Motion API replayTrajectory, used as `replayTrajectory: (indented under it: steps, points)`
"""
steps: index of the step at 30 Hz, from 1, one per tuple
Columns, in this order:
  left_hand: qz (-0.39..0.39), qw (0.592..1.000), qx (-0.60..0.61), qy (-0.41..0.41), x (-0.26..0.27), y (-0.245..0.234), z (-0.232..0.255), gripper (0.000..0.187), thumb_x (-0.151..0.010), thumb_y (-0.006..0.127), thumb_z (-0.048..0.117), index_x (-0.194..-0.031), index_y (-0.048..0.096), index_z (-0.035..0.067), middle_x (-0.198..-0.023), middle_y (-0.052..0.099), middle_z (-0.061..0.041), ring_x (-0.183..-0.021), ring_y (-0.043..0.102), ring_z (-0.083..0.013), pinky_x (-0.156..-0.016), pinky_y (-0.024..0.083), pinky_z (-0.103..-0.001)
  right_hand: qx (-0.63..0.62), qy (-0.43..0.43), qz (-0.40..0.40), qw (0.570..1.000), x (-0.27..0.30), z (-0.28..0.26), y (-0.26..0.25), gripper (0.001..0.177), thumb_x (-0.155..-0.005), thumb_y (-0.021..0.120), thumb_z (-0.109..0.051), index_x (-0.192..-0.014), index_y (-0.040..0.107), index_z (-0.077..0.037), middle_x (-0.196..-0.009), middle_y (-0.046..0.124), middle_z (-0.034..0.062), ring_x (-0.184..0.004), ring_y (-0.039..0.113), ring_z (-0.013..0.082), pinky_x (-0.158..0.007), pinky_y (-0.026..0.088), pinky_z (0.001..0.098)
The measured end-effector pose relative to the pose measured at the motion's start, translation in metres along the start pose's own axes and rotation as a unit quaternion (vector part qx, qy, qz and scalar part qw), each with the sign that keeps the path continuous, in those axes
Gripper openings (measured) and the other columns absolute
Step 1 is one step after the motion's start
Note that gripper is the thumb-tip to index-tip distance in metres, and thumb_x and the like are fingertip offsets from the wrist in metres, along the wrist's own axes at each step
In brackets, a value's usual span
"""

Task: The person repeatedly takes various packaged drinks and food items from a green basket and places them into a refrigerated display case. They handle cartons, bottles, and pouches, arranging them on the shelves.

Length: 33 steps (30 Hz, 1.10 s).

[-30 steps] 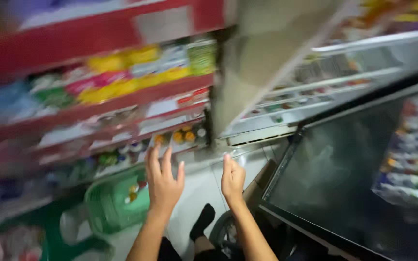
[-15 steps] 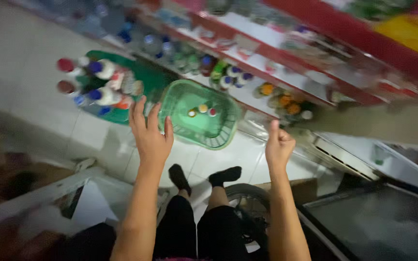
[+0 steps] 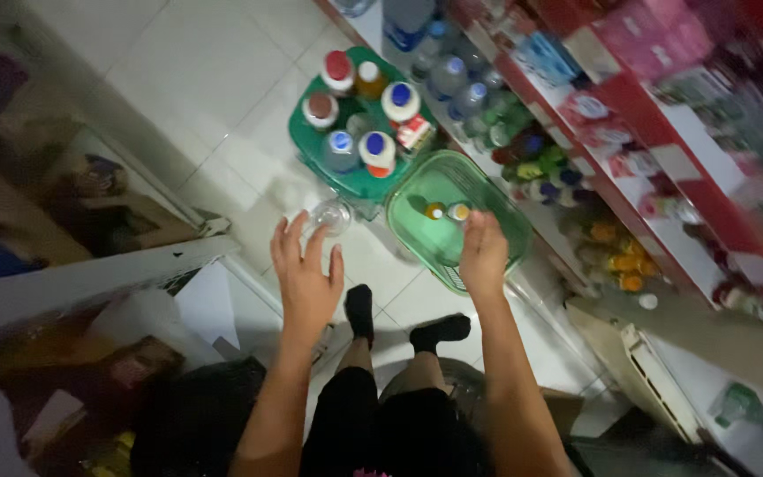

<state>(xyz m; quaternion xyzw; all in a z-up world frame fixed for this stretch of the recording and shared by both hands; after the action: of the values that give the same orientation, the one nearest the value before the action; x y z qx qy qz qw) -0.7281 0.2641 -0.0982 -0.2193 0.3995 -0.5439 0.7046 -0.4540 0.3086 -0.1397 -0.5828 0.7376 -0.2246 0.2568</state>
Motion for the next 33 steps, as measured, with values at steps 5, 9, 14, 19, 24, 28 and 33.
replayTrajectory:
  steps: [5, 9, 14, 19, 24, 28, 33]
  points:
    - [0.000, 0.999, 0.024, -0.036, 0.000, 0.000, -0.027, 0.034, -0.090, 0.070, 0.013, -0.123, 0.065, 0.006, -0.148, 0.048, -0.017, -0.137, 0.041, -0.0494, -0.113, 0.037, -0.060, -0.005, 0.040, -0.059, 0.997, -0.014, -0.032, 0.061, 0.032, -0.111, 0.042, -0.026, -0.099, 0.056, -0.001, -0.076, 0.059, 0.0189, -0.067, 0.059, 0.0327, -0.067, 0.048, 0.0449]
    - [0.007, 0.998, 0.040, -0.040, -0.001, 0.005, -0.041, 0.035, -0.090, 0.070, 0.013, -0.124, 0.065, 0.004, -0.147, 0.048, -0.018, -0.138, 0.041, -0.0492, -0.114, 0.034, -0.063, 0.001, 0.053, -0.079, 0.995, -0.019, -0.049, 0.088, 0.018, -0.110, 0.046, -0.019, -0.110, 0.051, -0.002, -0.080, 0.063, 0.0188, -0.070, 0.064, 0.0314, -0.067, 0.050, 0.0431]
    - [0.006, 0.997, 0.050, -0.060, -0.002, 0.009, -0.053, 0.035, -0.090, 0.070, 0.013, -0.124, 0.066, 0.005, -0.147, 0.048, -0.018, -0.138, 0.041, -0.0483, -0.114, 0.034, -0.063, -0.036, 0.067, -0.108, 0.991, -0.021, -0.066, 0.102, 0.020, -0.108, 0.046, -0.012, -0.124, 0.039, -0.003, -0.085, 0.067, 0.0166, -0.074, 0.066, 0.0294, -0.069, 0.051, 0.0416]
    - [0.011, 0.997, 0.050, -0.055, -0.006, 0.013, -0.062, 0.035, -0.090, 0.071, 0.013, -0.124, 0.066, 0.005, -0.146, 0.049, -0.018, -0.138, 0.042, -0.0484, -0.111, 0.034, -0.064, -0.045, 0.071, -0.127, 0.988, -0.022, -0.069, 0.108, 0.025, -0.109, 0.043, -0.009, -0.132, 0.034, -0.003, -0.086, 0.062, 0.0157, -0.077, 0.064, 0.0283, -0.074, 0.051, 0.0400]
    - [0.007, 0.997, 0.052, -0.054, -0.012, 0.018, -0.064, 0.035, -0.091, 0.071, 0.014, -0.124, 0.066, 0.005, -0.147, 0.048, -0.018, -0.137, 0.042, -0.0487, -0.111, 0.034, -0.066, -0.013, 0.041, -0.097, 0.994, -0.024, -0.053, 0.110, 0.031, -0.107, 0.049, -0.005, -0.134, 0.035, -0.003, -0.087, 0.052, 0.0120, -0.078, 0.056, 0.0226, -0.076, 0.048, 0.0368]
    - [-0.001, 0.997, 0.061, -0.055, -0.019, 0.021, -0.066, 0.036, -0.091, 0.070, 0.014, -0.125, 0.066, 0.004, -0.146, 0.048, -0.018, -0.138, 0.041, -0.0492, -0.110, 0.034, -0.069, -0.066, 0.014, -0.111, 0.991, -0.032, -0.054, 0.111, 0.050, -0.093, 0.061, 0.003, -0.136, 0.034, -0.002, -0.097, 0.042, 0.0084, -0.081, 0.046, 0.0178, -0.072, 0.044, 0.0318]
    - [0.004, 0.996, 0.056, -0.071, -0.032, 0.026, -0.077, 0.036, -0.089, 0.070, 0.014, -0.124, 0.066, 0.006, -0.146, 0.048, -0.018, -0.138, 0.040, -0.0494, -0.111, 0.031, -0.070, -0.090, 0.000, -0.116, 0.989, -0.074, -0.081, 0.124, 0.050, -0.087, 0.074, -0.001, -0.131, 0.050, -0.002, -0.104, 0.052, 0.0058, -0.083, 0.052, 0.0136, -0.071, 0.046, 0.0266]
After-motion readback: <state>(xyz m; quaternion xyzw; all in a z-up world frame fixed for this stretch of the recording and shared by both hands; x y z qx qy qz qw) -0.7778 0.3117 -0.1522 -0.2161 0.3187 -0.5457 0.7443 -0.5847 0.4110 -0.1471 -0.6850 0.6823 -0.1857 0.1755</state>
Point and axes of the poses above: each hand's wrist, its own x-axis away from the middle knuckle, its own y-axis out of the palm, z = x × y, the point moved 1 cm from there along -x, towards the middle knuckle
